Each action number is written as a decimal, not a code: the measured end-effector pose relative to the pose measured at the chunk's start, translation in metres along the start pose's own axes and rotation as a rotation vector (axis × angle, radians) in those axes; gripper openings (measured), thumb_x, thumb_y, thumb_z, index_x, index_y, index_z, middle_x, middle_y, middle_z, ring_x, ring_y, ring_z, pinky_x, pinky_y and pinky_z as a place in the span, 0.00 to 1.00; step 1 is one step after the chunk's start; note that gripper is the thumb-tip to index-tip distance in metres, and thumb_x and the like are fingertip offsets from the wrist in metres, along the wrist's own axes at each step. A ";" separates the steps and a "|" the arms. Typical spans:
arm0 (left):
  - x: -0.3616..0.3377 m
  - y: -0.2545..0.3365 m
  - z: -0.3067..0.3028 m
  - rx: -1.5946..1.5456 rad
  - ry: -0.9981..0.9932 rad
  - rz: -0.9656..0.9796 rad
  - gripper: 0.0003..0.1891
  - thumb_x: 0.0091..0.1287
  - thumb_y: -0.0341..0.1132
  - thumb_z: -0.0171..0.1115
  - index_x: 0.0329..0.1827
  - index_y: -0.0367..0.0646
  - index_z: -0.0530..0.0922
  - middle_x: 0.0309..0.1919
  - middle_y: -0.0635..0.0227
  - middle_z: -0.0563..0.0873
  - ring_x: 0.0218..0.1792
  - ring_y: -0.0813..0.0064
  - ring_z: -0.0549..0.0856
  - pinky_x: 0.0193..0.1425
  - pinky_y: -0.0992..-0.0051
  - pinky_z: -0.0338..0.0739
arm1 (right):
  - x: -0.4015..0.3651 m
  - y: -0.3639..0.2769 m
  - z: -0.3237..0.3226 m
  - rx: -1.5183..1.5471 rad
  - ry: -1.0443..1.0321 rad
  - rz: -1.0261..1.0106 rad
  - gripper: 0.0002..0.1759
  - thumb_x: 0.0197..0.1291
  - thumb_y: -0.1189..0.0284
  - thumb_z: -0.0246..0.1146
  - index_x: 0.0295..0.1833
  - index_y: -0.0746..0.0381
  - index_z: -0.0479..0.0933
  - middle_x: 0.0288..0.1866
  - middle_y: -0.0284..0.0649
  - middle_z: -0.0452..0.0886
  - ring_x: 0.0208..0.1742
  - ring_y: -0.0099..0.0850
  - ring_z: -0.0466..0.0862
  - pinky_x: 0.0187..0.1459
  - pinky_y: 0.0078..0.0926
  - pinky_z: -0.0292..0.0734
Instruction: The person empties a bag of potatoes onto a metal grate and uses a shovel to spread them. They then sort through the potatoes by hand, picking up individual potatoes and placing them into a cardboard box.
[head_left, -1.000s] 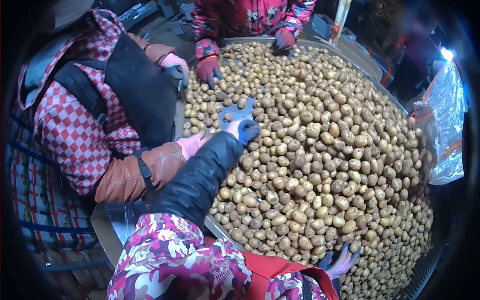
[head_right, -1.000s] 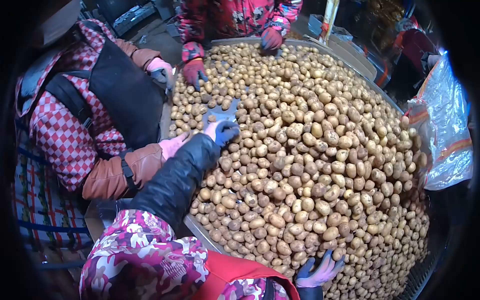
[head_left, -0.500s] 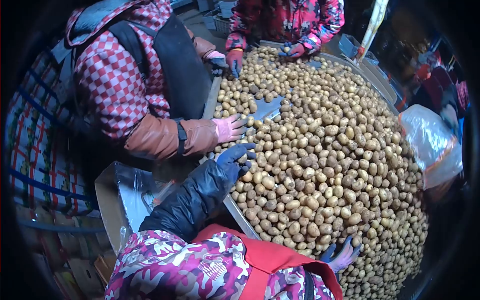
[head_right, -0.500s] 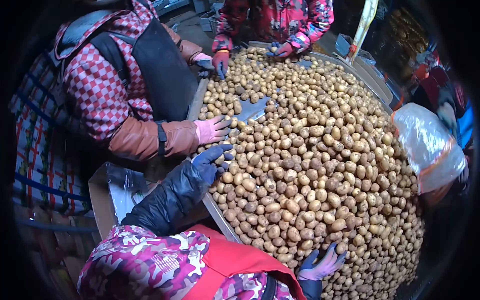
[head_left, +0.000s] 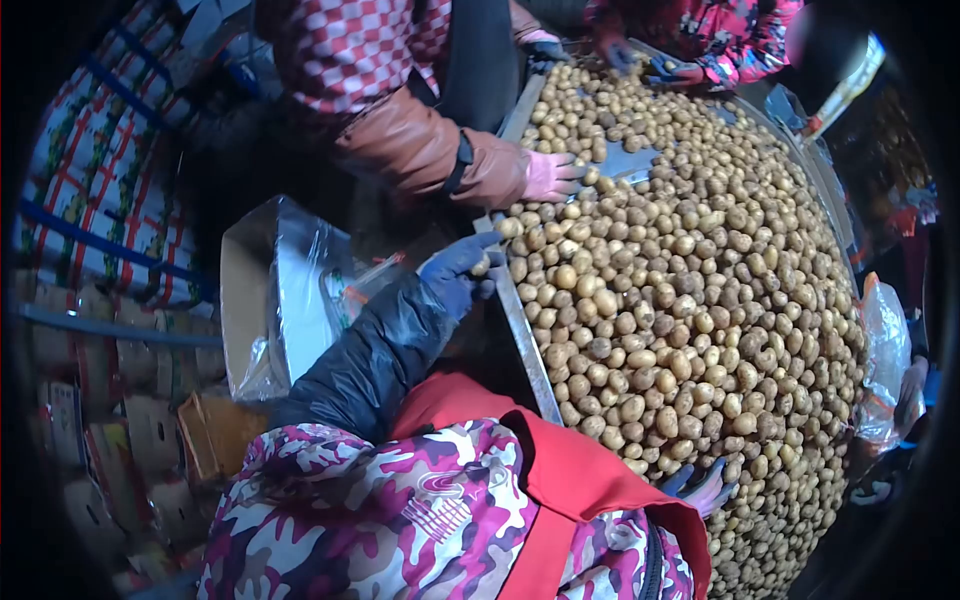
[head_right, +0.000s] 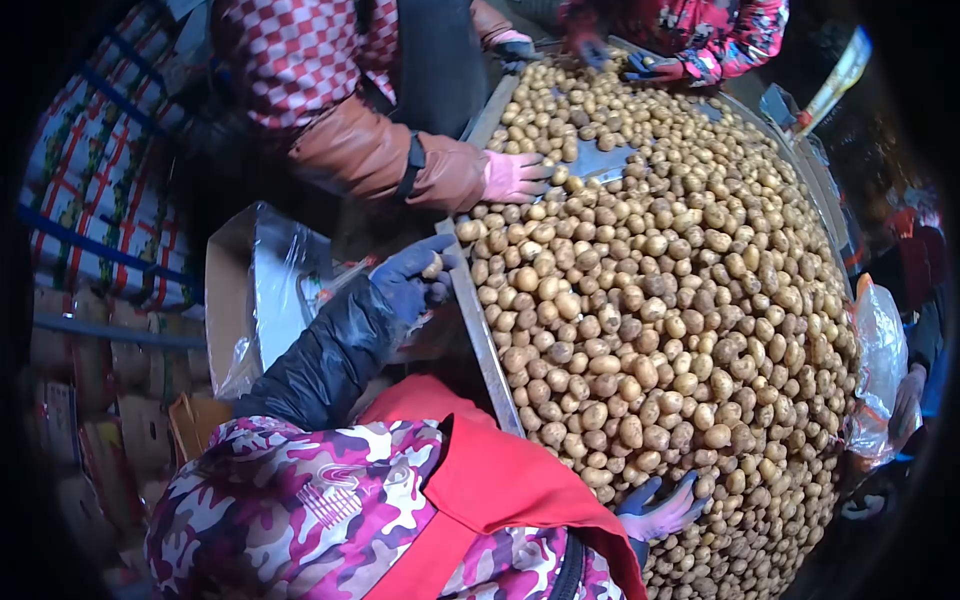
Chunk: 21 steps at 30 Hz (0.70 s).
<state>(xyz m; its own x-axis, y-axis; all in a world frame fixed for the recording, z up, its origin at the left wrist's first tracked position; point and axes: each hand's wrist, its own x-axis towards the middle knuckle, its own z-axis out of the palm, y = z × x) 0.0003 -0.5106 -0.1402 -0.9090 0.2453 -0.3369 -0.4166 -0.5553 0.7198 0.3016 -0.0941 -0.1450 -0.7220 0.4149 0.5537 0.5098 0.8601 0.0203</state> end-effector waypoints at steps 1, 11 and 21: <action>-0.002 0.006 -0.017 -0.090 0.003 -0.033 0.23 0.74 0.41 0.62 0.68 0.40 0.78 0.44 0.62 0.83 0.30 0.76 0.80 0.32 0.75 0.79 | -0.001 0.001 0.000 0.005 -0.008 -0.015 0.30 0.71 0.58 0.63 0.73 0.62 0.74 0.71 0.46 0.77 0.79 0.57 0.65 0.74 0.64 0.58; -0.028 0.005 -0.185 0.740 0.514 0.201 0.19 0.66 0.41 0.69 0.56 0.41 0.81 0.38 0.58 0.85 0.39 0.59 0.84 0.46 0.64 0.78 | -0.002 0.004 0.000 -0.003 -0.076 0.024 0.34 0.69 0.54 0.62 0.73 0.64 0.73 0.72 0.53 0.73 0.79 0.62 0.60 0.76 0.66 0.51; 0.020 -0.046 0.073 1.575 -0.302 0.791 0.32 0.62 0.42 0.72 0.70 0.46 0.75 0.63 0.51 0.81 0.66 0.46 0.78 0.71 0.52 0.71 | 0.000 -0.006 -0.009 0.075 -0.077 0.054 0.35 0.65 0.57 0.63 0.72 0.68 0.71 0.64 0.53 0.76 0.79 0.65 0.60 0.76 0.70 0.48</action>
<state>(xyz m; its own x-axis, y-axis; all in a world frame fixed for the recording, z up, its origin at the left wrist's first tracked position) 0.0009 -0.4225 -0.1356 -0.7723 0.5466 0.3235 0.6247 0.5612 0.5429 0.3028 -0.1021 -0.1376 -0.7295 0.4807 0.4866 0.5149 0.8542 -0.0719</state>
